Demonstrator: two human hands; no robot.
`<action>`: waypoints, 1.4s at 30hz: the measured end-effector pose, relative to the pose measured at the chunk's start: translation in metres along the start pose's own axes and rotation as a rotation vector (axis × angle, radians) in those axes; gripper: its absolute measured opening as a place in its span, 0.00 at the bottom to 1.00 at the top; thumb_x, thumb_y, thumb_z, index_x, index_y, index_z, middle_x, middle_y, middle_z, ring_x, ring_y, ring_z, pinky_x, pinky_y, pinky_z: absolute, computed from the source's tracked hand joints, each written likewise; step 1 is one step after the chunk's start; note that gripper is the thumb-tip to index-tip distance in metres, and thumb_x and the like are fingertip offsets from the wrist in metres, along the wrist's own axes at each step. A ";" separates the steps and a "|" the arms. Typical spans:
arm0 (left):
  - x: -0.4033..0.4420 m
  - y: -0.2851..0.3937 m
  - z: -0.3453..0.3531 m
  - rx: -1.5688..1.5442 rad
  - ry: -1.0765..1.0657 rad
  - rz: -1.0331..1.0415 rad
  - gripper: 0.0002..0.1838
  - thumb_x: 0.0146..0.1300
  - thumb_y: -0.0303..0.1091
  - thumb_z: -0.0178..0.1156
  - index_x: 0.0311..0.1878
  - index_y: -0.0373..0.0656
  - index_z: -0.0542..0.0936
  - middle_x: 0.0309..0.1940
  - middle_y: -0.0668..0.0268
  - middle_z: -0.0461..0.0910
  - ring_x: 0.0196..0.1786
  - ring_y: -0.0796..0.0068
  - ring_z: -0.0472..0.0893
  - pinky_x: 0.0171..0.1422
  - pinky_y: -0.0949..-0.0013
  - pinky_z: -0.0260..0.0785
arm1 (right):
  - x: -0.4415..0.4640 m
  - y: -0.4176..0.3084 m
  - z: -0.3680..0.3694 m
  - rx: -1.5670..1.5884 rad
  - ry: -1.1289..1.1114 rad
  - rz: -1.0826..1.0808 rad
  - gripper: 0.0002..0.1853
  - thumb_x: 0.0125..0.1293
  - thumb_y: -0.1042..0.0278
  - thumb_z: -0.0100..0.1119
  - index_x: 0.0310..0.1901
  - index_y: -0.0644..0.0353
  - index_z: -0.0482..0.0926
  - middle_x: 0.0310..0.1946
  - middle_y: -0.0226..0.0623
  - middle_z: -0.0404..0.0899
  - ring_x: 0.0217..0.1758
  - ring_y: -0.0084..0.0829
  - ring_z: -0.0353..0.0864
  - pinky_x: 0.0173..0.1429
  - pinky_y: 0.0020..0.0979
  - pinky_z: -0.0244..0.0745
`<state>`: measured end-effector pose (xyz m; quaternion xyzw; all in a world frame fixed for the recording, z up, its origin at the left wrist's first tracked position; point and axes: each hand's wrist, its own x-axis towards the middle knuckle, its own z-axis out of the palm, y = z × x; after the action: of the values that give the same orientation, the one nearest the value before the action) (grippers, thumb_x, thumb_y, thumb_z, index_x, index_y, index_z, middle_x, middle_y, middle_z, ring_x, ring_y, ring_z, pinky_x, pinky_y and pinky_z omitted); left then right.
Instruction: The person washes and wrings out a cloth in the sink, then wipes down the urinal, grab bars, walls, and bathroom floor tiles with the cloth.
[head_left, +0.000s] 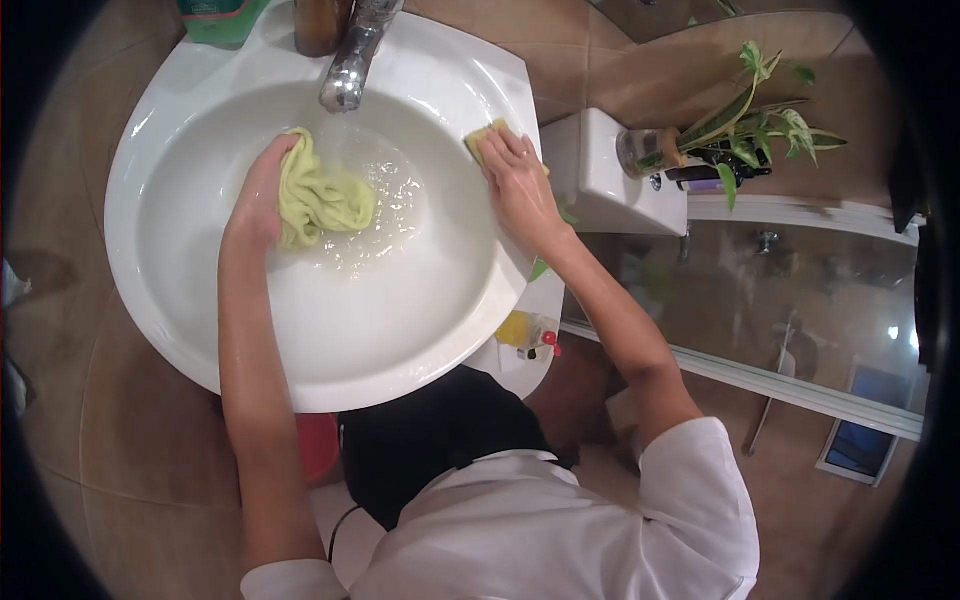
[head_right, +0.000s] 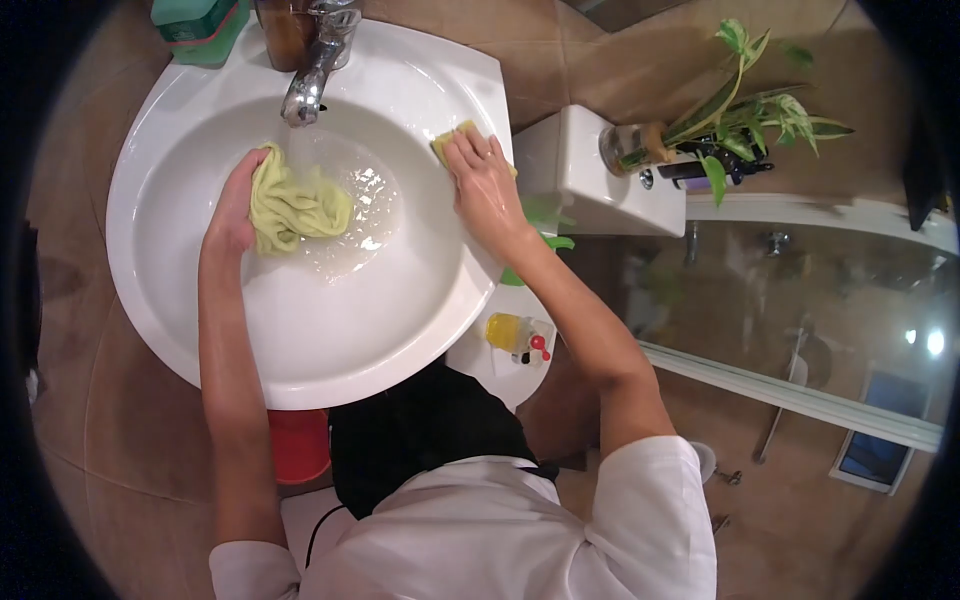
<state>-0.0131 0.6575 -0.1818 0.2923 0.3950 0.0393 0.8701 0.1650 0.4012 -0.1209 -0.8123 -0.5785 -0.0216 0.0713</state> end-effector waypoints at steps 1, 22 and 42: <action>-0.004 0.003 0.004 0.027 0.016 0.004 0.13 0.62 0.45 0.52 0.36 0.45 0.75 0.28 0.69 0.76 0.30 0.72 0.77 0.38 0.67 0.74 | 0.001 -0.001 0.004 0.017 0.040 0.014 0.21 0.55 0.83 0.50 0.54 0.66 0.69 0.55 0.50 0.70 0.63 0.49 0.63 0.66 0.51 0.58; 0.034 -0.029 0.006 1.137 0.290 0.421 0.25 0.55 0.44 0.57 0.44 0.27 0.76 0.38 0.46 0.79 0.43 0.52 0.79 0.47 0.58 0.69 | 0.038 -0.013 0.046 -0.065 0.117 -0.198 0.25 0.54 0.81 0.49 0.58 0.63 0.68 0.59 0.43 0.68 0.64 0.48 0.64 0.65 0.49 0.58; 0.014 -0.016 0.024 0.937 0.157 0.301 0.23 0.56 0.43 0.56 0.45 0.29 0.77 0.37 0.44 0.79 0.44 0.47 0.79 0.48 0.59 0.69 | 0.019 0.048 -0.025 0.430 0.350 0.221 0.28 0.55 0.93 0.43 0.57 0.58 0.72 0.56 0.45 0.72 0.56 0.45 0.72 0.59 0.31 0.67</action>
<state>0.0108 0.6371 -0.1877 0.7018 0.3878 0.0049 0.5976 0.2174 0.4005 -0.0986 -0.8205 -0.4569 -0.0304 0.3422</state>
